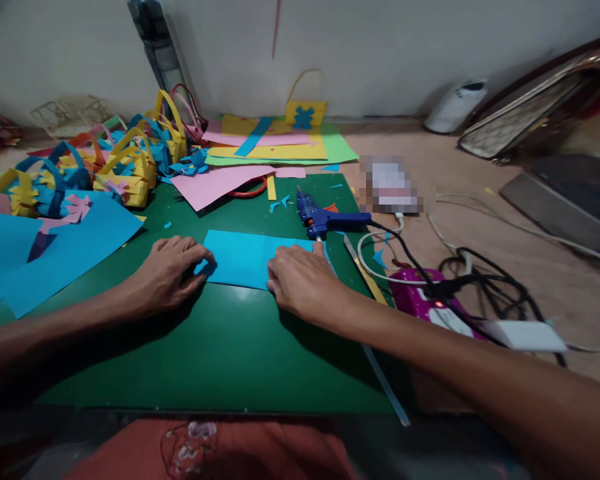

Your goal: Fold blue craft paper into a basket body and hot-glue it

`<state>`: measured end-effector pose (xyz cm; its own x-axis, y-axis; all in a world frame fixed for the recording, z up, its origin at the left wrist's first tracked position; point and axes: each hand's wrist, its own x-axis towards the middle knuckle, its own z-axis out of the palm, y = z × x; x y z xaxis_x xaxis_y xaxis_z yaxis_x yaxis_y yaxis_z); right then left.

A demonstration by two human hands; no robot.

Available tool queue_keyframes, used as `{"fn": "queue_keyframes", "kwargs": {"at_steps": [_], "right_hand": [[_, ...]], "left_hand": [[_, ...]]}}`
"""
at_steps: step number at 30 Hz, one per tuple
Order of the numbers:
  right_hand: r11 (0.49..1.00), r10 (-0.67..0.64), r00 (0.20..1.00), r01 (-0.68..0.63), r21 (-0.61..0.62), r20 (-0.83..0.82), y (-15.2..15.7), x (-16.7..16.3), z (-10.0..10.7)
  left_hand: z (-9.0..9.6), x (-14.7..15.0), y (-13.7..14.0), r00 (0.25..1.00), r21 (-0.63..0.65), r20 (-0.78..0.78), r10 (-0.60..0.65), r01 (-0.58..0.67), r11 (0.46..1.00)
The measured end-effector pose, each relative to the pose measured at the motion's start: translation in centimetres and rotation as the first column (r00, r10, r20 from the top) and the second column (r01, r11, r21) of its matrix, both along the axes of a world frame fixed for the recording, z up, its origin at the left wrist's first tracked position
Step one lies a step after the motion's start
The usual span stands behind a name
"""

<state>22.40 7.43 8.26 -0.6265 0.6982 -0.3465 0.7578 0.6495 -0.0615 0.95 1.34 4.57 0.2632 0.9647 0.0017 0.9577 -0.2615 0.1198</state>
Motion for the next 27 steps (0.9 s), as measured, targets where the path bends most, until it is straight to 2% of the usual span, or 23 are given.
{"fn": "queue_keyframes", "kwargs": {"at_steps": [3, 5, 8, 10, 16, 18, 22, 27], "right_hand": [[1.000, 0.006, 1.000, -0.006, 0.015, -0.011, -0.1, 0.1, -0.2], [1.000, 0.005, 1.000, -0.004, 0.030, -0.028, -0.2, 0.3, -0.4], [0.999, 0.000, 0.998, 0.002, 0.038, -0.060, -0.3, 0.4, -0.4], [1.000, -0.006, 0.998, 0.007, 0.016, -0.064, -0.3, 0.4, -0.1], [0.977, 0.041, 0.997, -0.054, -0.204, -0.071, 1.5, 1.1, 1.1], [0.967, 0.069, 0.994, -0.089, -0.239, -0.090, 2.2, 1.7, 1.1], [0.965, 0.105, 0.989, -0.126, -0.228, -0.099, 2.8, 2.1, 0.8], [0.983, 0.058, 0.996, -0.069, -0.169, -0.065, 2.1, 1.4, 0.7]], "left_hand": [[0.6, 0.0, 0.7, 0.964, 0.022, -0.234, -0.128, 0.137, 0.990], [0.9, 0.1, 1.2, 0.924, 0.027, -0.309, -0.224, 0.244, 0.969], [0.9, 0.4, 1.5, 0.881, 0.027, -0.298, -0.368, 0.393, 0.919], [0.6, 0.4, 1.5, 0.877, 0.005, -0.238, -0.417, 0.431, 0.903], [0.0, 0.4, 1.0, 0.918, -0.009, -0.075, -0.389, 0.390, 0.921], [0.2, 0.5, 0.9, 0.926, -0.014, -0.053, -0.373, 0.372, 0.928], [0.3, 0.7, 0.7, 0.935, -0.018, -0.034, -0.352, 0.351, 0.936], [-0.1, 0.2, 0.8, 0.950, -0.020, 0.046, -0.308, 0.309, 0.951]]}}
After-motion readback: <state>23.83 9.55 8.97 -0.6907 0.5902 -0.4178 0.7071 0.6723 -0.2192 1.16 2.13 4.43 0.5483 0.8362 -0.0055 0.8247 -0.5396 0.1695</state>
